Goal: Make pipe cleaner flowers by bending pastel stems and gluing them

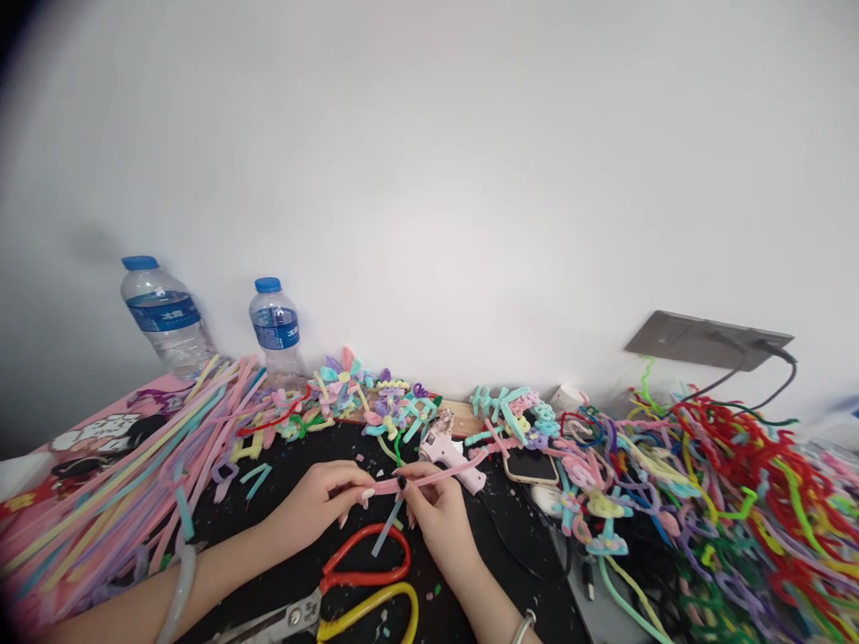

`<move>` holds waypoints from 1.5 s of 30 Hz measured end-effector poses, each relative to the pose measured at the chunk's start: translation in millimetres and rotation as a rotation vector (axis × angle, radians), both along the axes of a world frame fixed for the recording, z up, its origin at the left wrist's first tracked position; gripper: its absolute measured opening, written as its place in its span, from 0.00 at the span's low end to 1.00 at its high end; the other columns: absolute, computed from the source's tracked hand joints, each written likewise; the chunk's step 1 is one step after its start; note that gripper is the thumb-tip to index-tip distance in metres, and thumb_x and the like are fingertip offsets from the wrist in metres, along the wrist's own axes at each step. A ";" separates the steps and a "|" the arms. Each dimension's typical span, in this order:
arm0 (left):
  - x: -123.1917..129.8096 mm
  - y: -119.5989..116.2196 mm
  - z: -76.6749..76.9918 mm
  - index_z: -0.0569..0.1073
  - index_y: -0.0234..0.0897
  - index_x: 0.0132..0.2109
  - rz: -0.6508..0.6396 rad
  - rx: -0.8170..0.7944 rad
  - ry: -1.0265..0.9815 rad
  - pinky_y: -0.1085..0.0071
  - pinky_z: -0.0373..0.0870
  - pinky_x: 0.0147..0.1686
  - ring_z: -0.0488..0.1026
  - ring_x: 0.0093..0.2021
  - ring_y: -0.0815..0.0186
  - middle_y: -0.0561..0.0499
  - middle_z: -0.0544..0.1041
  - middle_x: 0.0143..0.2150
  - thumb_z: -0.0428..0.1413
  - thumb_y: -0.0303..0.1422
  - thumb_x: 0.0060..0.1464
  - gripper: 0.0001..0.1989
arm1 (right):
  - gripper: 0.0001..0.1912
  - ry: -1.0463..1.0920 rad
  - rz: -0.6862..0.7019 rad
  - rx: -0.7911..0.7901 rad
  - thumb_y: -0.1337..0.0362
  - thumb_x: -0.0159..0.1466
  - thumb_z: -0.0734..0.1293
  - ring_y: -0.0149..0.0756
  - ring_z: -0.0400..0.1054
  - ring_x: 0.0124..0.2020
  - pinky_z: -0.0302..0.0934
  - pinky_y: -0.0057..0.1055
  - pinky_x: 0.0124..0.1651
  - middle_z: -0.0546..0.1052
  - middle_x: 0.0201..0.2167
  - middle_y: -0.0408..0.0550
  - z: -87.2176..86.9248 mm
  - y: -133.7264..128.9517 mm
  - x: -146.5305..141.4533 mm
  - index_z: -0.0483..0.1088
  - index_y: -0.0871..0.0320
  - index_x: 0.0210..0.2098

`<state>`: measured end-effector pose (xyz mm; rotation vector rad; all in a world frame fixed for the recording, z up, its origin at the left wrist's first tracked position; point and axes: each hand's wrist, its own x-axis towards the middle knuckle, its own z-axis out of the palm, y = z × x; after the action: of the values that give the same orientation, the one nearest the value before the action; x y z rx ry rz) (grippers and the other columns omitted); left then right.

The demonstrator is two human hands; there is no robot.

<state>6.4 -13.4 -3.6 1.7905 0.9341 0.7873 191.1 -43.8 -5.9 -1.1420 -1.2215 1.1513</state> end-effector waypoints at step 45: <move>-0.2 2.3 1.6 0.76 0.32 0.37 0.063 -0.147 -0.099 0.75 0.61 0.21 0.65 0.18 0.72 0.53 0.71 0.22 0.53 0.35 0.51 0.12 | 0.12 0.136 0.093 -0.048 0.59 0.57 0.68 0.23 0.57 0.14 0.48 0.22 0.18 0.74 0.20 0.44 -2.1 3.1 4.4 0.74 0.61 0.24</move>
<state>6.2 -11.1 -2.0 1.5878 0.9613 0.8183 195.5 -40.7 -8.0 -1.0342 -1.1567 1.3131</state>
